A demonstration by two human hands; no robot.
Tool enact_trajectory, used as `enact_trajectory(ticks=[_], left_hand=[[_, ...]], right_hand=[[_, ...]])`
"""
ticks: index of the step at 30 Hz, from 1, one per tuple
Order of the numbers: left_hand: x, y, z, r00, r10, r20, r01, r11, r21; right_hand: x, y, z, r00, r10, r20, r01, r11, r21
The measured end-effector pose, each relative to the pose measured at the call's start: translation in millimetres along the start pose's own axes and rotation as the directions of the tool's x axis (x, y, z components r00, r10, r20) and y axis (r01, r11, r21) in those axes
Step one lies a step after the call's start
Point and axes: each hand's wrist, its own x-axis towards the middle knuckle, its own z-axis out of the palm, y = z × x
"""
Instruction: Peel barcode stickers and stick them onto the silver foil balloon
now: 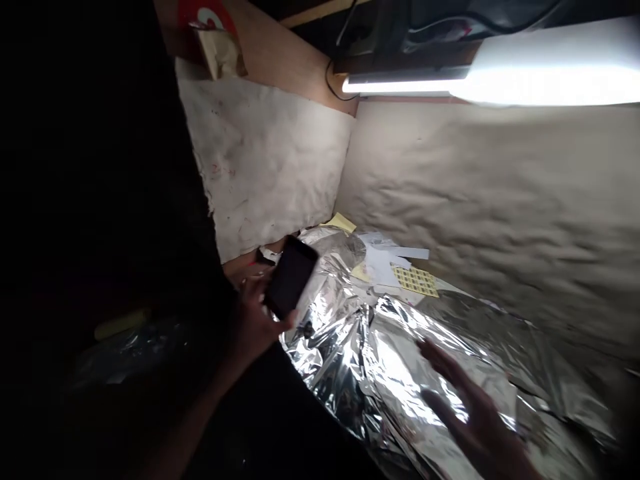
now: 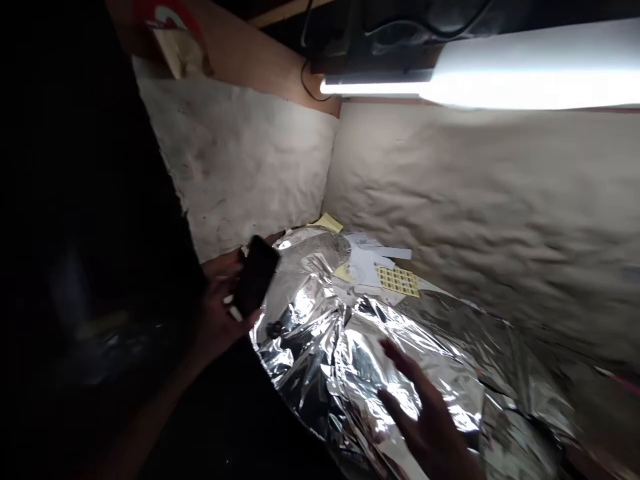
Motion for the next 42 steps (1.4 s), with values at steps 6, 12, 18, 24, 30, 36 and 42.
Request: enact_trajectory(ticks=[6,12,18,24,30,36,42], left_hand=[[25.6,92.9,147.3,0.944,0.191,0.268,-0.115,0.955,-0.275],[32.9,96.1,222.2,0.908,0.047,0.416,0.165,0.873,-0.458],[55.8,60.4,230.3,0.813,-0.036,0.581,0.417,0.731,-0.540],[83.0,26.3,223.2,0.605,0.070,0.793,0.707,0.412,-0.575],[67.4,10.8,235.5,0.545,0.081,0.834,0.817,0.172,-0.550],[65.3,10.8,237.2,0.508,0.062,0.859,0.857,0.071,-0.511],[65.4,12.6,234.2,0.513,0.069,0.855,0.855,0.045,-0.517]], right_hand=[[73.6,-1.6,32.1,0.997,-0.044,-0.058,0.061,0.945,0.322],[94.1,44.0,28.8,0.969,0.135,-0.206,0.000,0.837,0.547],[117.7,72.2,30.5,0.976,0.218,0.026,-0.160,0.625,0.764],[135.4,87.6,45.1,0.946,0.127,0.297,-0.319,0.236,0.918],[134.6,89.8,60.3,0.942,0.099,0.320,-0.333,0.176,0.926],[132.0,96.5,62.0,0.944,0.124,0.306,-0.325,0.182,0.928],[129.1,97.8,66.0,0.956,0.126,0.265,-0.286,0.191,0.939]])
